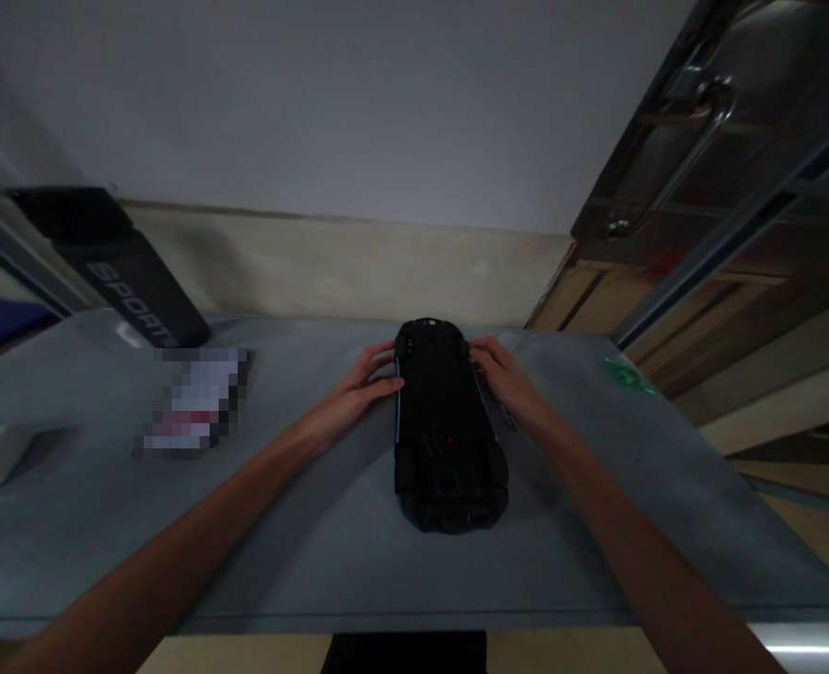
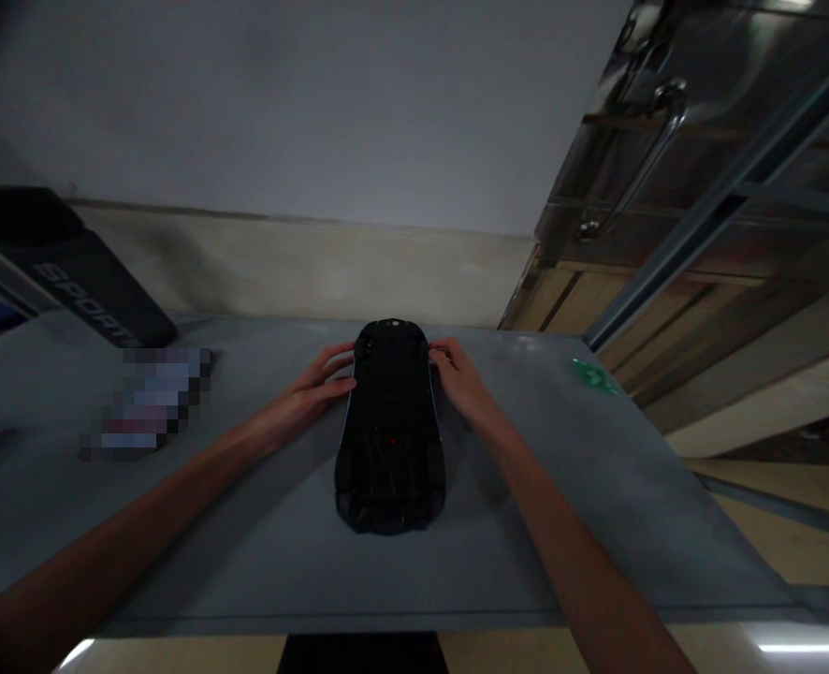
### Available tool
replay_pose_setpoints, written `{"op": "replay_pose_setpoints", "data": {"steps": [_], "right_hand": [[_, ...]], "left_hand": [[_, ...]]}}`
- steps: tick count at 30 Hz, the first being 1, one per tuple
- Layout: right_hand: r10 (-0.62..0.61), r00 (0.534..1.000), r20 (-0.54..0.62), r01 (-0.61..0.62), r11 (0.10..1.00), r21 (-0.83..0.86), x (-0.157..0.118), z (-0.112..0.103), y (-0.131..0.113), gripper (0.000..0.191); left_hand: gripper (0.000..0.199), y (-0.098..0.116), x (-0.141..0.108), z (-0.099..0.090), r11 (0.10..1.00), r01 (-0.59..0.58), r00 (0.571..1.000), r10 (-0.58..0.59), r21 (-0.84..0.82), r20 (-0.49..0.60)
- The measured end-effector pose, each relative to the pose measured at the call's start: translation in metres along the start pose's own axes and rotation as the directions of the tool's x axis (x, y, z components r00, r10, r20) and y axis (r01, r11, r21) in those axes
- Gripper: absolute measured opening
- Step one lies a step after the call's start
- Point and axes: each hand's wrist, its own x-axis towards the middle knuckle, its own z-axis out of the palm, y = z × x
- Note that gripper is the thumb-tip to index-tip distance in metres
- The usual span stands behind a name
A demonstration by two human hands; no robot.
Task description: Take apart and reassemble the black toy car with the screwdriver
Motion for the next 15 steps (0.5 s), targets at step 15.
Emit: {"op": "replay_pose_setpoints", "data": {"steps": [15], "right_hand": [[0.171,0.974,0.148,-0.226,0.77,0.597,-0.009,-0.002,-0.014,0.035]], "left_hand": [[0.068,-0.001,0.001,0.0,0.994,-0.022,0.999,0.027,-0.107,0.044]]}}
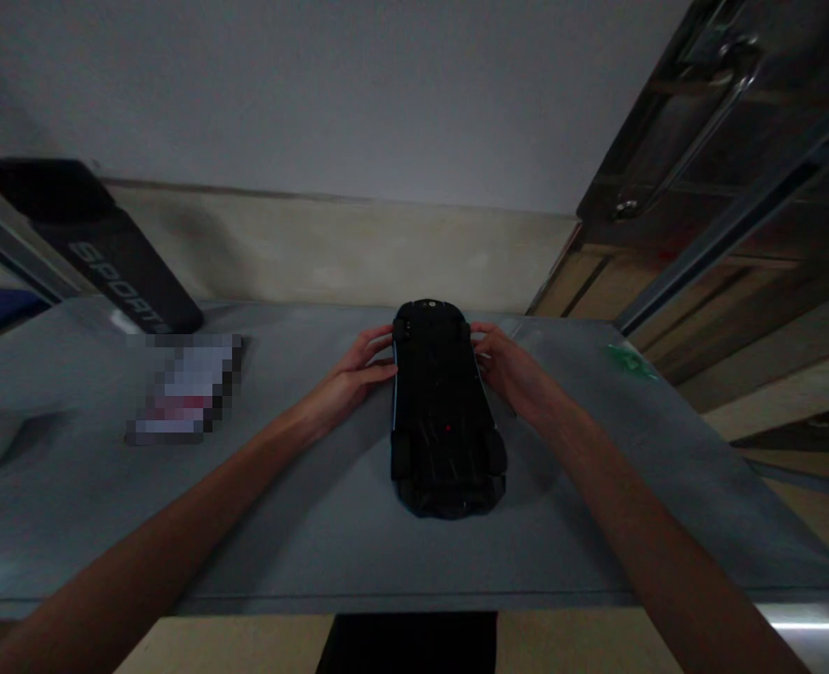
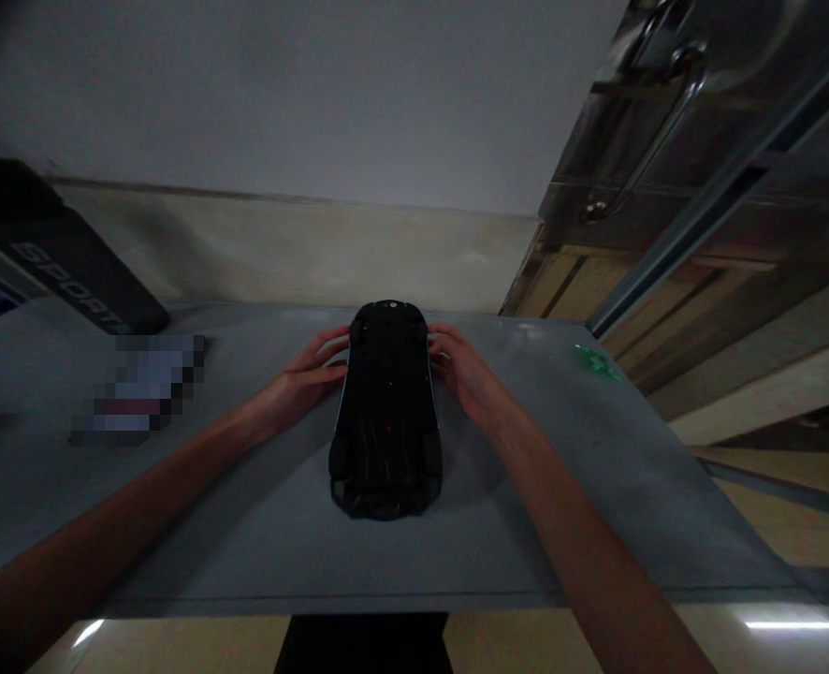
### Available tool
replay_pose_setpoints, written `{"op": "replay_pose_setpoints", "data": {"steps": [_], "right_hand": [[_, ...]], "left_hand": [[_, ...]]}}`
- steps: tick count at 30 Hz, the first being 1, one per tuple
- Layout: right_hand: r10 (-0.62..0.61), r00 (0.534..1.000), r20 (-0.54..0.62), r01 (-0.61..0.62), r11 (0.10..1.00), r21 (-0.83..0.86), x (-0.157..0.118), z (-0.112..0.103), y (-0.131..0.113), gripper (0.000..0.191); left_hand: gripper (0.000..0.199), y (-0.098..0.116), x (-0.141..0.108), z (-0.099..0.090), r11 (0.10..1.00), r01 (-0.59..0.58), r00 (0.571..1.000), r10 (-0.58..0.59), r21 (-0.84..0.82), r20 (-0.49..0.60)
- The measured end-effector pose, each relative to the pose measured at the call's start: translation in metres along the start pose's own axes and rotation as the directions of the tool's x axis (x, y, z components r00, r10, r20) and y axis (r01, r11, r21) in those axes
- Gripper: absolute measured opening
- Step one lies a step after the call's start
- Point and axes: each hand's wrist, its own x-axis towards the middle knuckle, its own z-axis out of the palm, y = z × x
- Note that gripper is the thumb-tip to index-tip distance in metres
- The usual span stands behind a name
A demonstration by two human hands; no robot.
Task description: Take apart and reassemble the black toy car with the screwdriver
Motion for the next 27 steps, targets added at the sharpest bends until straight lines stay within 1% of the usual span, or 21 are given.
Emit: {"op": "replay_pose_setpoints", "data": {"steps": [2,6,13,16,20,24,27], "right_hand": [[0.017,1.0,0.0,-0.017,0.998,0.058,-0.001,0.001,0.0,0.038],[0.039,0.999,0.028,-0.042,0.993,0.111,-0.004,0.003,-0.002,0.043],[0.015,1.0,0.019,-0.018,0.989,0.147,-0.008,0.008,-0.001,0.053],[-0.004,1.0,0.023,0.0,0.986,0.168,-0.01,0.011,-0.002,0.051],[-0.018,0.998,0.055,0.008,0.983,0.185,-0.012,0.011,-0.001,0.046],[-0.02,0.998,0.053,0.011,0.988,0.157,-0.01,0.008,0.001,0.042],[-0.025,0.998,0.058,0.015,0.986,0.166,-0.008,0.007,0.003,0.043]], "left_hand": [[0.067,0.0,-0.001,0.001,1.0,0.006,1.0,-0.007,-0.027,-0.014],[0.064,-0.001,-0.002,0.003,0.999,-0.01,1.0,0.009,-0.053,-0.011],[0.064,-0.007,-0.002,0.005,0.996,-0.048,0.999,0.047,-0.073,-0.011],[0.071,-0.008,-0.003,0.004,0.996,-0.052,0.999,0.052,-0.073,-0.002],[0.08,-0.008,-0.003,0.002,0.997,-0.025,1.0,0.025,-0.077,0.002],[0.08,-0.006,-0.002,0.002,0.997,-0.035,0.999,0.035,-0.068,0.005],[0.082,-0.003,-0.003,0.004,0.999,-0.033,0.999,0.033,-0.043,0.0]]}}
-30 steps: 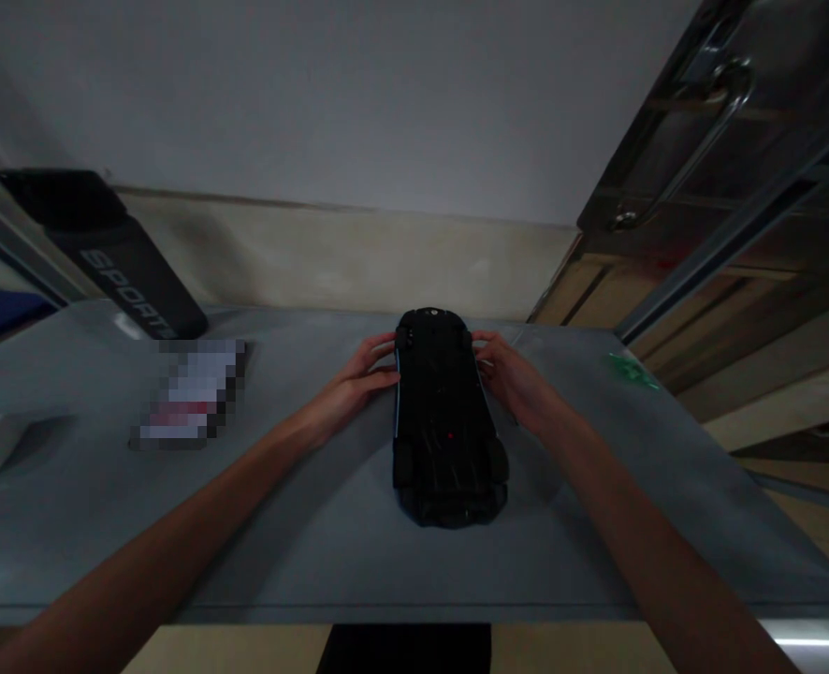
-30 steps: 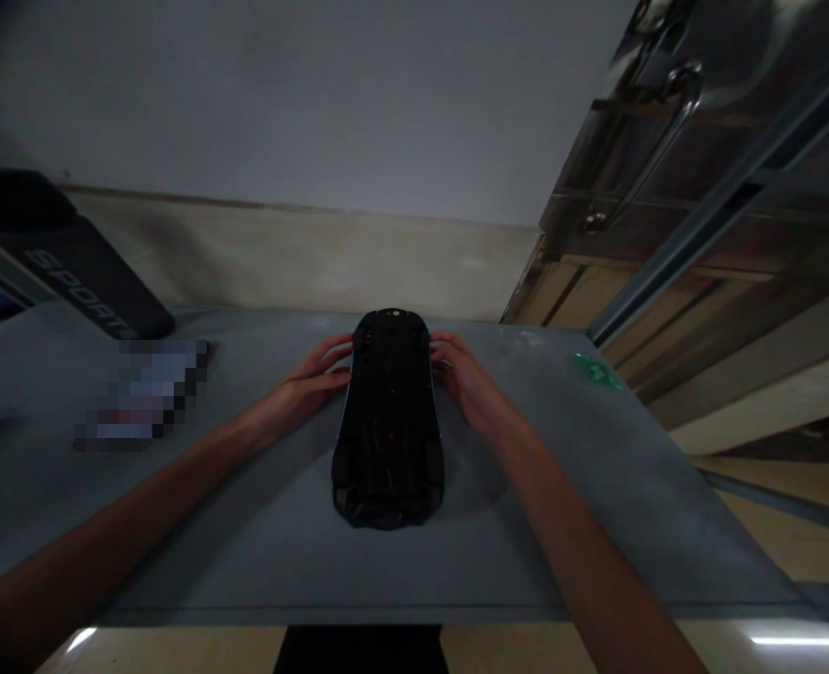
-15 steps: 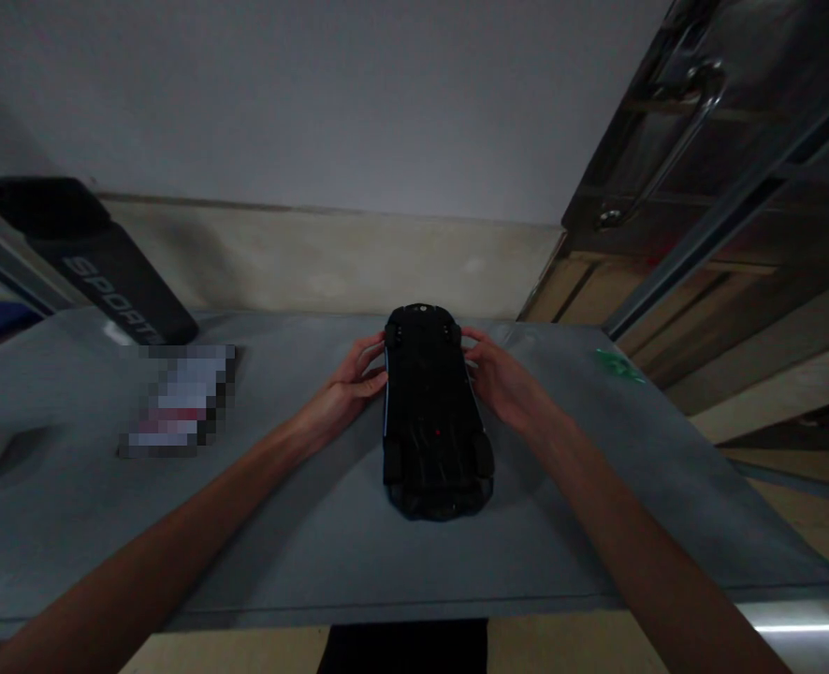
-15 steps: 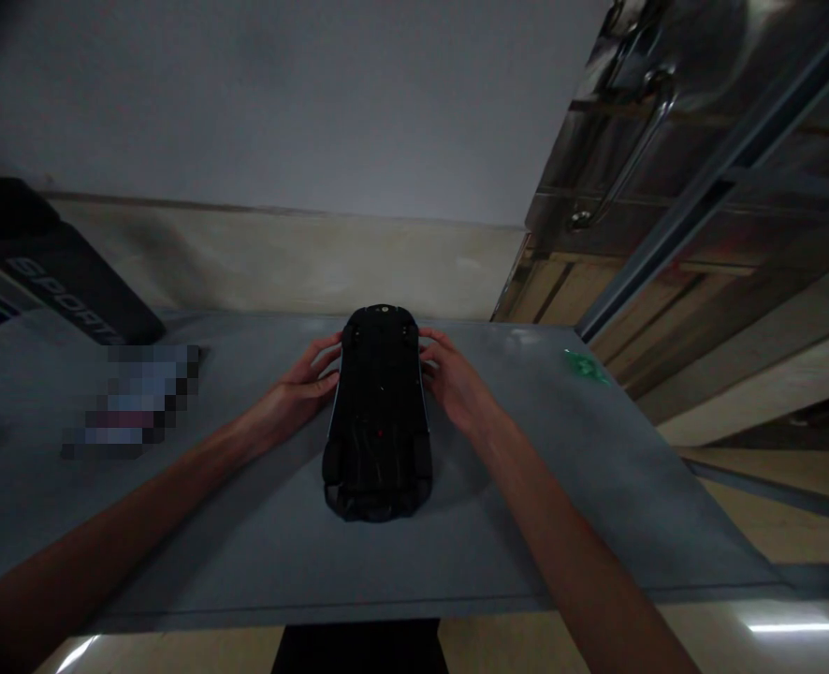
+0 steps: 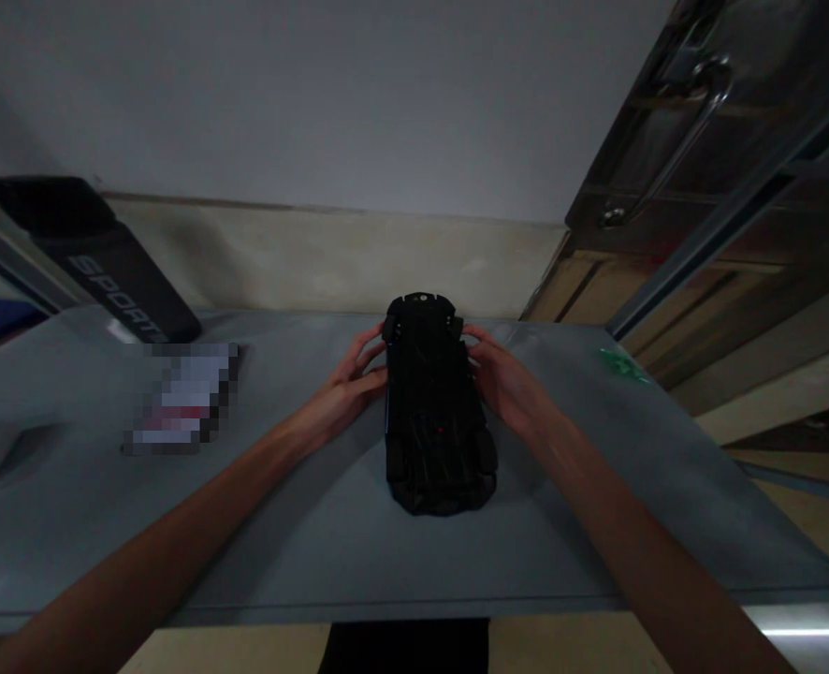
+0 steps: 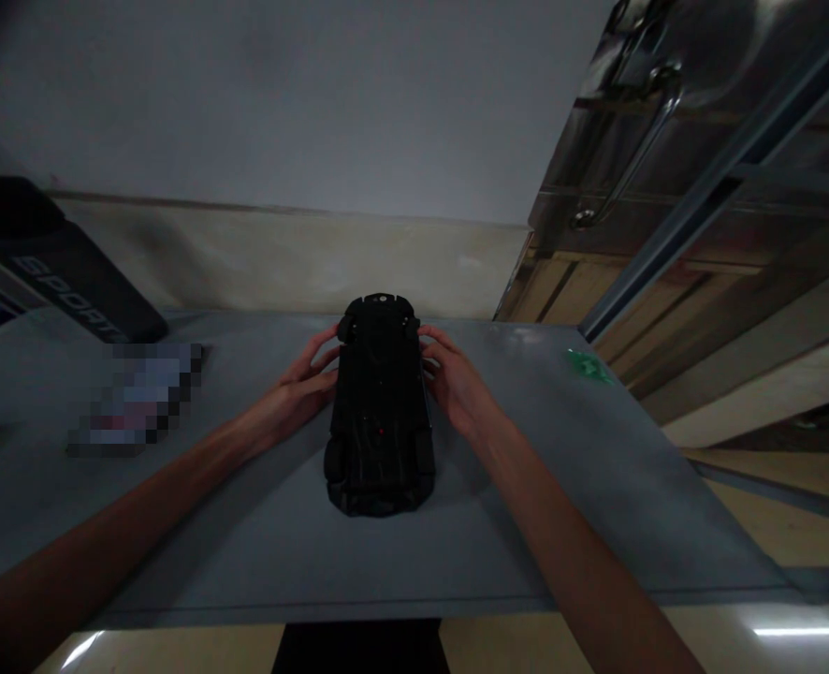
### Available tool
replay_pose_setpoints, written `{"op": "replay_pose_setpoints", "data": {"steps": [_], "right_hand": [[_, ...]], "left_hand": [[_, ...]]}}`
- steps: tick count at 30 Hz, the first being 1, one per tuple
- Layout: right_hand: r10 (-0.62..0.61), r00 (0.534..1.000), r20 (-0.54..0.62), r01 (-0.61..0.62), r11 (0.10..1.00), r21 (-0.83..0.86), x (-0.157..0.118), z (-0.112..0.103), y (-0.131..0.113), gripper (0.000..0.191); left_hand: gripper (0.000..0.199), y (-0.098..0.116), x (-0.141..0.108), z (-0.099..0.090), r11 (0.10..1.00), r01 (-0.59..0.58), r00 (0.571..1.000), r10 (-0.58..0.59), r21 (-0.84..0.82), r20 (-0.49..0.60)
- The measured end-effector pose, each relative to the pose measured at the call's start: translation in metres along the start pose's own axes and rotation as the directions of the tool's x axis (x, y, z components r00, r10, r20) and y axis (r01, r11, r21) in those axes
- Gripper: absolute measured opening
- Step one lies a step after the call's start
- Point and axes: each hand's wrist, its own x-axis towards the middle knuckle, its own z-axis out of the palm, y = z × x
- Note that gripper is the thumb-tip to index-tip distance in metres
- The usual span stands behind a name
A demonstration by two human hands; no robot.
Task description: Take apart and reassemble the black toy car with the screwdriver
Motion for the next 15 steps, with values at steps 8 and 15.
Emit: {"op": "replay_pose_setpoints", "data": {"steps": [8,15], "right_hand": [[0.004,1.0,-0.027,-0.004,1.0,0.014,0.002,0.002,0.002,0.046],[-0.015,0.995,-0.098,0.008,0.998,-0.067,0.003,0.0,0.003,0.056]], "left_hand": [[0.086,-0.011,0.005,-0.006,0.999,0.036,0.991,-0.036,0.0,-0.13],[0.057,-0.015,0.008,-0.003,0.996,0.093,0.993,-0.093,-0.006,-0.069]]}}
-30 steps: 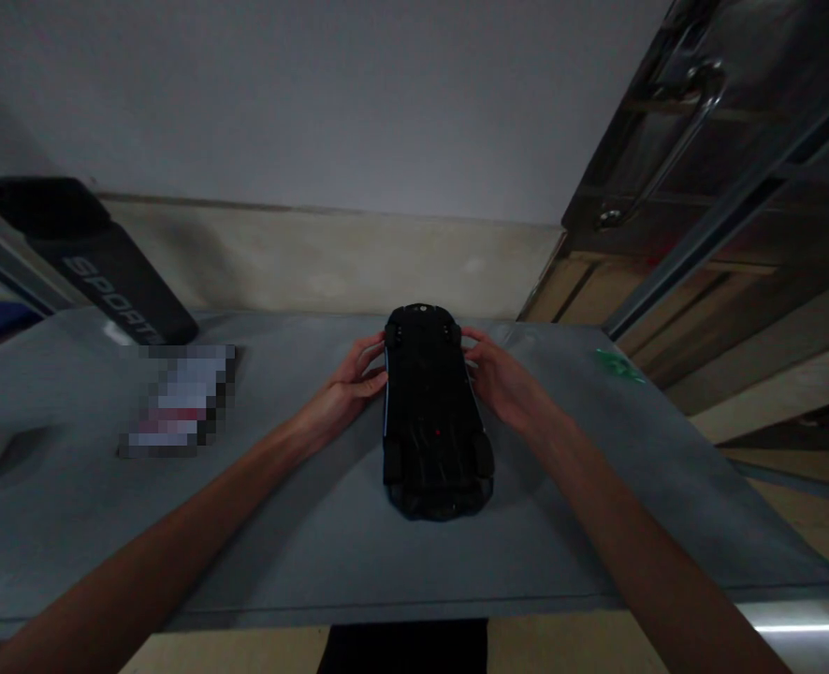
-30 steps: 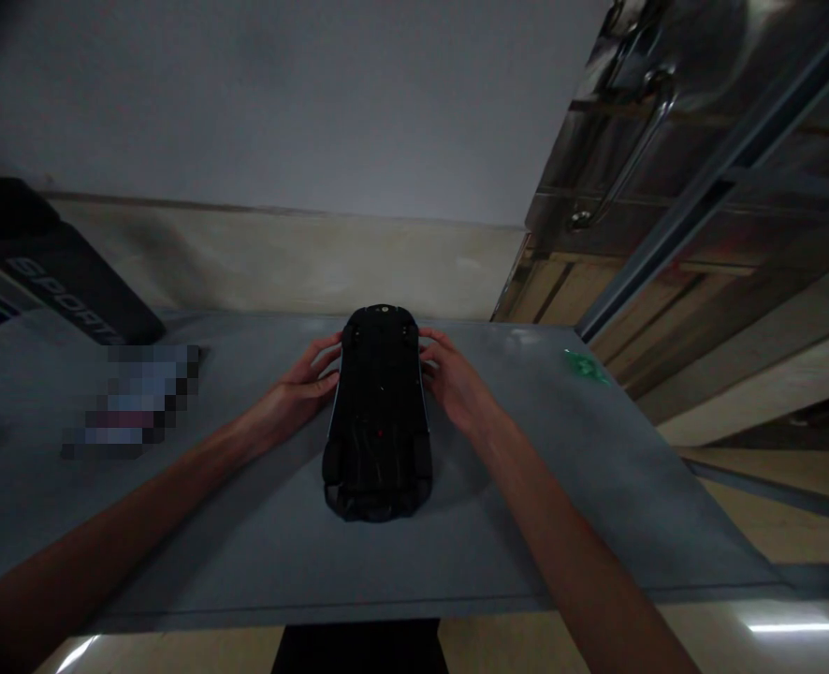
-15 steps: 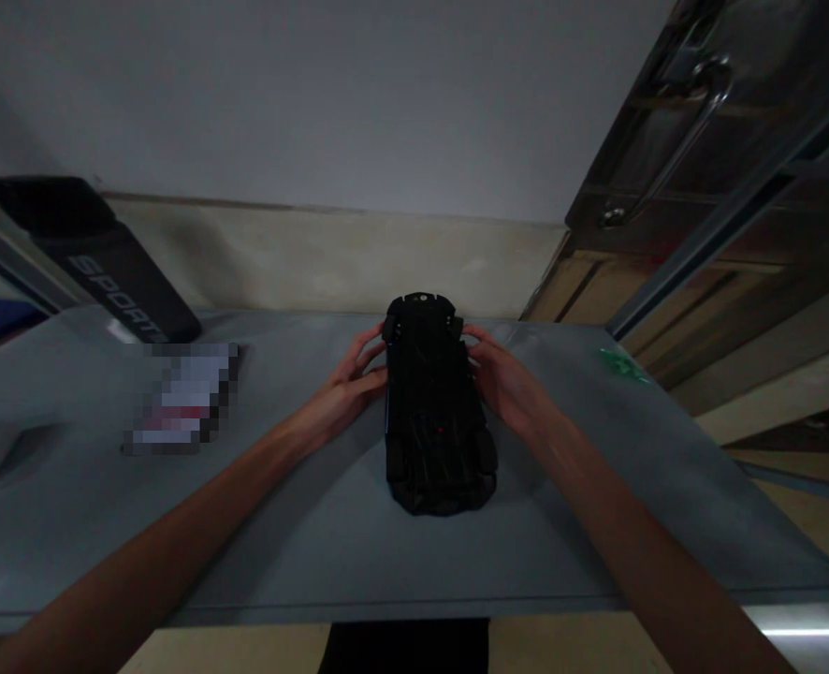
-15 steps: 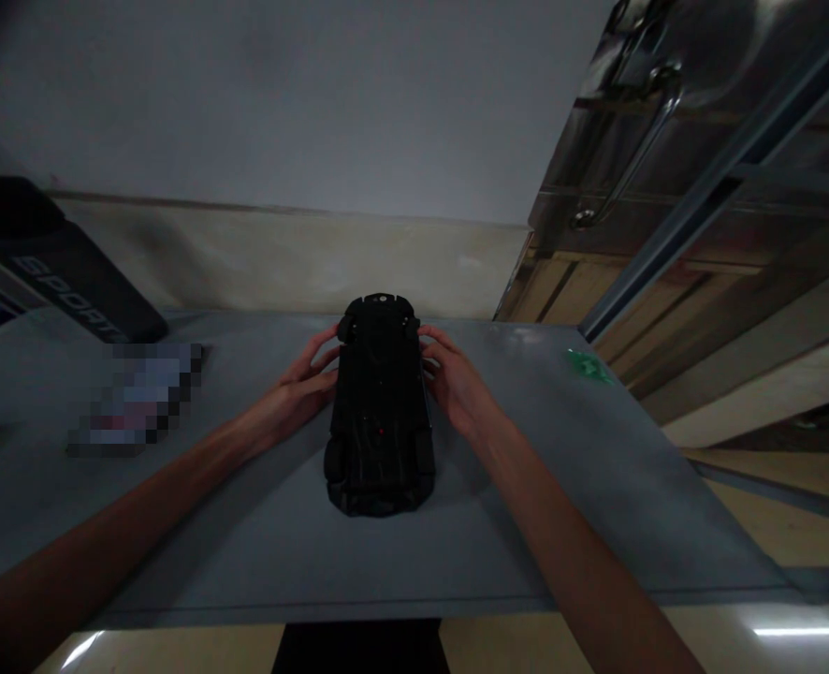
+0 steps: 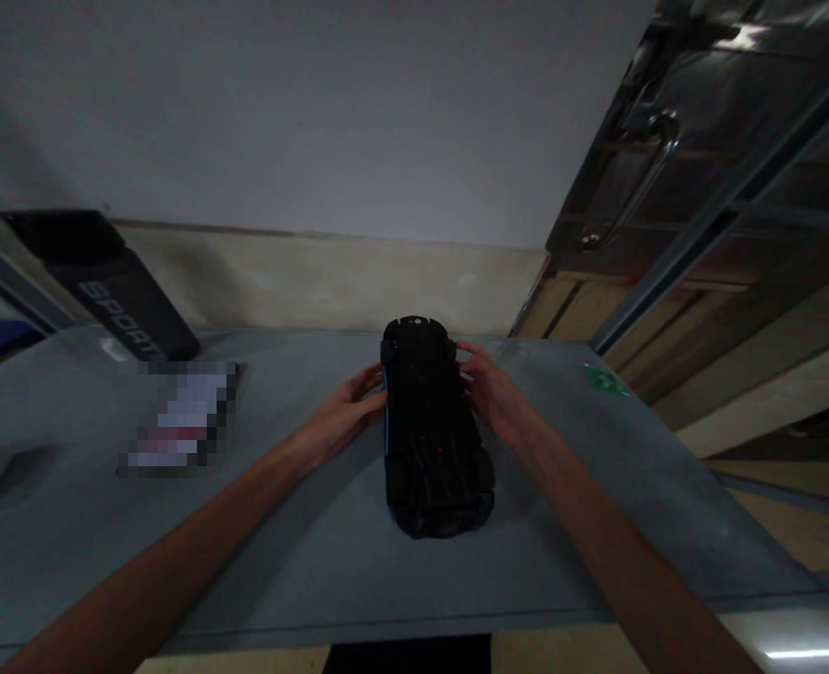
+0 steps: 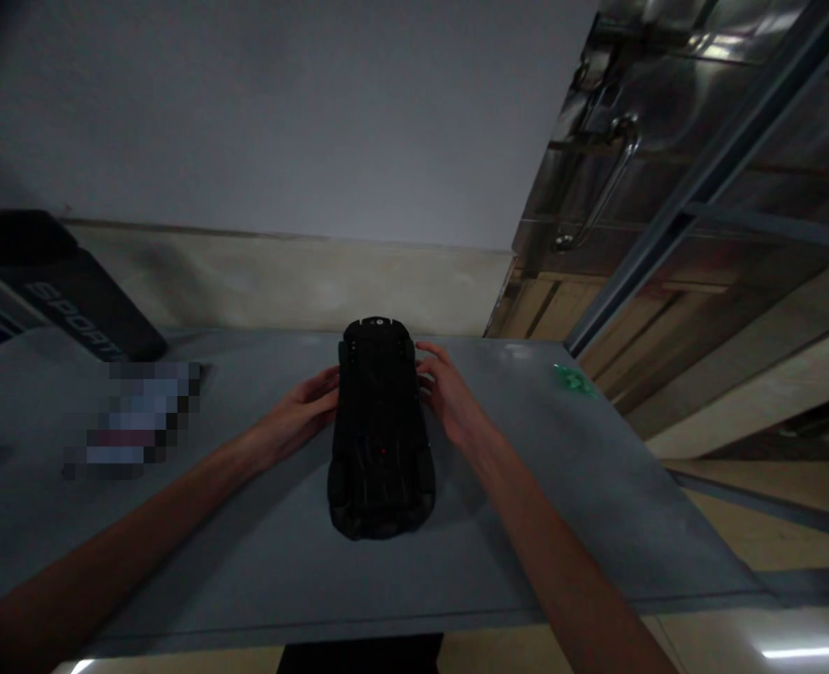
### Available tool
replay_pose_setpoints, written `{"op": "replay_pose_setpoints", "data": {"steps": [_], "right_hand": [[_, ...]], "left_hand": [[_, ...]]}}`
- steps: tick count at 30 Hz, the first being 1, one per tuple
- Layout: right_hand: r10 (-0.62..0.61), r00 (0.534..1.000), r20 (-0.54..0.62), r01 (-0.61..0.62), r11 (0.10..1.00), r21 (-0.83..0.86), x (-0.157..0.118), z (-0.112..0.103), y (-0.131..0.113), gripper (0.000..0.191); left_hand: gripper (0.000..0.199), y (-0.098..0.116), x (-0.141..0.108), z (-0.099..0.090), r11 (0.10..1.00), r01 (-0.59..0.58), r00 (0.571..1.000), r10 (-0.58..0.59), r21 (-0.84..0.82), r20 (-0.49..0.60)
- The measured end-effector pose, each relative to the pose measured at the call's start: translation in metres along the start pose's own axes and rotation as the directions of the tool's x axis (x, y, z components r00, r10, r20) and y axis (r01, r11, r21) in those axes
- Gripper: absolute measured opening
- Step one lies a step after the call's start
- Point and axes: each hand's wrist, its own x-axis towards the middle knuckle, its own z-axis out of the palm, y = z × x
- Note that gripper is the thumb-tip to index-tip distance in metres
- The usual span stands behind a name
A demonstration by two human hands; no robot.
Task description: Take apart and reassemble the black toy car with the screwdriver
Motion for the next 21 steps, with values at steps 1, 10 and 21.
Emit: {"op": "replay_pose_setpoints", "data": {"steps": [1,10,21], "right_hand": [[-0.009,1.0,-0.014,0.009,1.0,-0.019,0.002,0.0,0.0,0.057],[-0.27,0.943,0.193,0.331,0.77,-0.545,0.055,0.026,-0.043,0.027],[-0.249,0.918,0.309,0.397,0.548,-0.737,0.068,0.055,-0.065,0.035]], "left_hand": [[0.058,0.0,0.0,0.001,1.0,-0.004,1.0,0.004,0.005,0.005],[0.055,-0.01,0.003,-0.008,0.996,-0.076,0.997,0.075,0.047,0.032],[0.059,-0.011,0.005,-0.007,0.998,-0.031,0.999,0.033,0.053,-0.034]]}}
